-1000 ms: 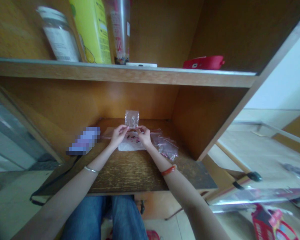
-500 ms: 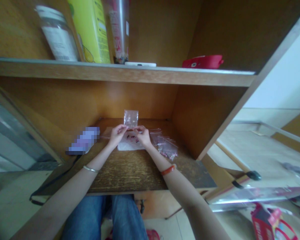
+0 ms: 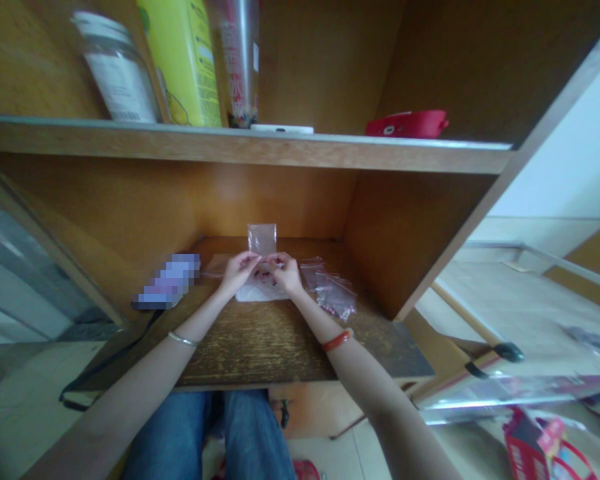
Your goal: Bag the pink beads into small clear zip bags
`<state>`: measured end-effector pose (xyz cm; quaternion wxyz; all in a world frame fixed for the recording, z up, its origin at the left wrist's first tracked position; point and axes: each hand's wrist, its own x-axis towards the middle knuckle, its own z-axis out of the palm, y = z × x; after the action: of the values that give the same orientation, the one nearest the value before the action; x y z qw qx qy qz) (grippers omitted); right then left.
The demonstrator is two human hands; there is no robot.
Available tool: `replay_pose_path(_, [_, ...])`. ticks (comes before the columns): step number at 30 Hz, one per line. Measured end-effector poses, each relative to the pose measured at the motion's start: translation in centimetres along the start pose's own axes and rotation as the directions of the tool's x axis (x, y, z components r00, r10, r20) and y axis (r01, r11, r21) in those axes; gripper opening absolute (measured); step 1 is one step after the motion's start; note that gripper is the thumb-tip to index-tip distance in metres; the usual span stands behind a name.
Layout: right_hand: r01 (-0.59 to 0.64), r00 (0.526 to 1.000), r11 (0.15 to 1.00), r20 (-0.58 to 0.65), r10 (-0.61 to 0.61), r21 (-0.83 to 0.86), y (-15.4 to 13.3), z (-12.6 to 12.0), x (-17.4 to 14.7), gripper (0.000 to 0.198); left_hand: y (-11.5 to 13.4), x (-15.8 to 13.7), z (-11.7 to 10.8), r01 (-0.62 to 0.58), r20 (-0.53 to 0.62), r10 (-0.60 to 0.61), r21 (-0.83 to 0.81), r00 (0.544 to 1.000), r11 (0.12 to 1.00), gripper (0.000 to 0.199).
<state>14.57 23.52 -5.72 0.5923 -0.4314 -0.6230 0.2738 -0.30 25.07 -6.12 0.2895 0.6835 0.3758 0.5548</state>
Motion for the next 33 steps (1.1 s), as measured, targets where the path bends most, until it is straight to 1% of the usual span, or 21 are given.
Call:
replay_pose_path(4, [0.010,1.000,1.000,-0.003,-0.010,-0.009,0.06,-0.02,0.02,0.019,-0.07,-0.02,0.15,0.017,-0.006,-0.017,-0.023,1.000,1.000,0.028])
replay_pose_path(7, [-0.014,1.000,1.000,-0.008,0.014,-0.013,0.07,-0.02,0.07,0.019,-0.02,-0.01,0.19,0.011,-0.009,-0.011,-0.024,1.000,1.000,0.027])
replay_pose_path(10, [-0.029,0.999,0.999,0.014,0.028,0.017,-0.09,-0.04,0.04,0.019,0.25,-0.05,0.21,0.002,-0.014,-0.002,-0.037,1.000,0.999,0.027])
replay_pose_path(15, [-0.039,0.999,0.998,0.018,0.038,0.041,-0.49,-0.12,0.00,0.021,0.55,-0.18,0.36,0.041,-0.036,-0.044,-0.072,0.998,0.997,0.029])
replay_pose_path(18, [-0.029,0.999,0.998,0.016,0.028,0.060,-0.60,-0.20,0.06,0.021,0.57,-0.25,0.48,0.046,-0.051,-0.048,-0.045,0.998,0.998,0.031])
replay_pose_path(21, [-0.049,0.999,0.996,-0.002,0.049,0.072,-0.63,-0.28,0.10,0.023,0.73,-0.35,0.53,0.027,-0.072,-0.028,-0.014,0.997,1.000,0.032])
replay_pose_path(27, [-0.052,0.998,0.996,-0.033,0.055,0.079,-0.49,-0.16,0.03,0.023,0.76,-0.51,0.43,-0.013,-0.062,0.019,0.105,0.998,0.994,0.034])
replay_pose_path(30, [-0.051,0.998,0.995,-0.036,0.055,0.085,-0.37,-0.05,0.01,0.019,0.44,-0.53,0.46,-0.046,-0.058,0.053,0.114,0.997,0.992,0.032])
replay_pose_path(33, [-0.046,0.998,0.996,-0.033,0.049,0.074,-0.32,-0.04,0.00,0.019,0.25,-0.53,0.53,-0.047,-0.054,0.055,0.127,0.997,0.991,0.032])
